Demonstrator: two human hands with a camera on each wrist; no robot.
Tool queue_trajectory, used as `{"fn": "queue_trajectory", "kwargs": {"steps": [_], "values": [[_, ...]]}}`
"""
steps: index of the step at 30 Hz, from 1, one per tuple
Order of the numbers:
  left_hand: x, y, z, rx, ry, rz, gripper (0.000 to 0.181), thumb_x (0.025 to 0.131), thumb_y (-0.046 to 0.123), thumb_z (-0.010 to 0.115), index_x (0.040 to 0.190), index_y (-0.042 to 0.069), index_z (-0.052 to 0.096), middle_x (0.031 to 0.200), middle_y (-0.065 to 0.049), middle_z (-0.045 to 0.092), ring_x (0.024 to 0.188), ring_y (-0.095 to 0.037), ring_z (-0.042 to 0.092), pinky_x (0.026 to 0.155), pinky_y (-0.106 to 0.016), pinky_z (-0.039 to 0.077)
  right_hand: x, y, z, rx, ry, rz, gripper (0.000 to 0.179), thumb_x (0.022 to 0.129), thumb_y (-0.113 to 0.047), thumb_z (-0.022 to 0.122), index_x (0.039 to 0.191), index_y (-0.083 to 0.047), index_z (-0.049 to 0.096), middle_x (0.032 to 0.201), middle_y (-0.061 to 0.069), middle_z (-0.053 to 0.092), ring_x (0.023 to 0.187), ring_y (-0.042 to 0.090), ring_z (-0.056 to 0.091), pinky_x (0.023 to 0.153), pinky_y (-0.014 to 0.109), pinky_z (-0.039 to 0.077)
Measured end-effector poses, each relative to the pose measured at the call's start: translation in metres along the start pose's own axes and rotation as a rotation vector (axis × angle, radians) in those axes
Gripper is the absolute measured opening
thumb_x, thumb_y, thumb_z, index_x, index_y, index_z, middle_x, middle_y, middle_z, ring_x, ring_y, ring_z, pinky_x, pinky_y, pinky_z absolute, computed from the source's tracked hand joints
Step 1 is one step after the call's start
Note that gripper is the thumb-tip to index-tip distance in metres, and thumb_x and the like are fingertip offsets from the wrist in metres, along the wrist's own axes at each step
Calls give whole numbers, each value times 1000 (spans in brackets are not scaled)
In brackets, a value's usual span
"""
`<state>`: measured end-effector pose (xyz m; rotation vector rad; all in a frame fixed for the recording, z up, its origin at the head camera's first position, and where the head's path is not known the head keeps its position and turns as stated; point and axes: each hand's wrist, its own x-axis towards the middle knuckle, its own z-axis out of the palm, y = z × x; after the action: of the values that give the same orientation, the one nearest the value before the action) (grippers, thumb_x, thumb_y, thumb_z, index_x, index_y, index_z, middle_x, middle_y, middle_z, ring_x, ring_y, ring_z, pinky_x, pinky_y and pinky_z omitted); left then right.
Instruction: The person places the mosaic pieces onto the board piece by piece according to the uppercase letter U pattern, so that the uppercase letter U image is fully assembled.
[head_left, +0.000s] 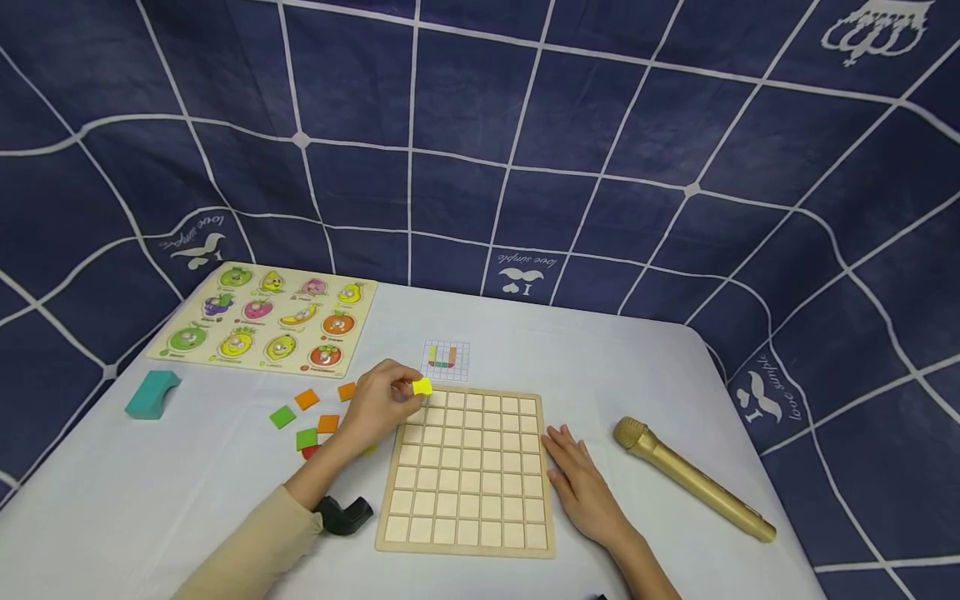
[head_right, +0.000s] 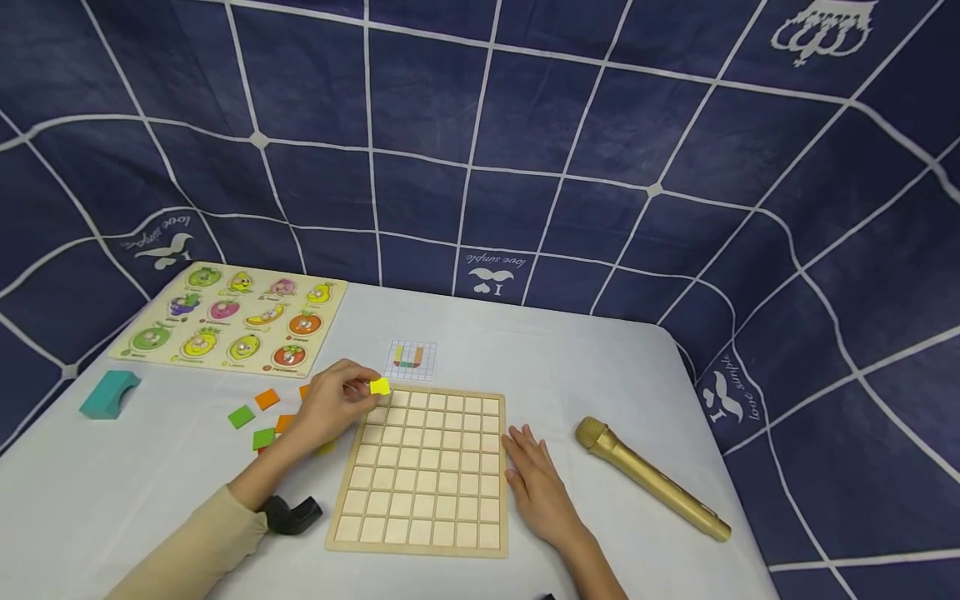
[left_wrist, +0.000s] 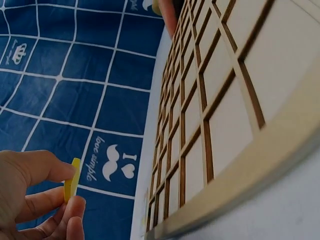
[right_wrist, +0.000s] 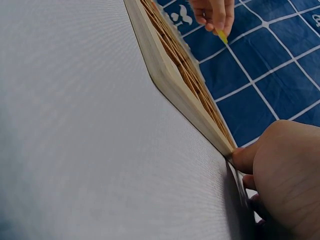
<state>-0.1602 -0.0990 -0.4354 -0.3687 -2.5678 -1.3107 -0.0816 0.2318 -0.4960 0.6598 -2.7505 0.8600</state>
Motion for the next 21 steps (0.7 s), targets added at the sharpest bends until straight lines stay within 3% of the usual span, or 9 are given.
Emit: {"fn": "queue_trajectory", "kwargs": {"steps": [7,21], "values": [[3,5,13,-75,-40,-2,23,68,2,78,89,2,69,76,-2,54,63,-11,53,59,-22,48,0,1,0,-2,-4,-9,47,90,-6,56,135,0,43,142,14,36,133,33,26,107,45,14],[2,3,35,-110,-141,-16,23,68,2,79,87,2,68,74,-2,55,63,-10,52,58,-23,46,1,-1,0,11,-1,9,48,88,-4,58,134,0,44,142,13,37,134,30,26,106,46,15]]}}
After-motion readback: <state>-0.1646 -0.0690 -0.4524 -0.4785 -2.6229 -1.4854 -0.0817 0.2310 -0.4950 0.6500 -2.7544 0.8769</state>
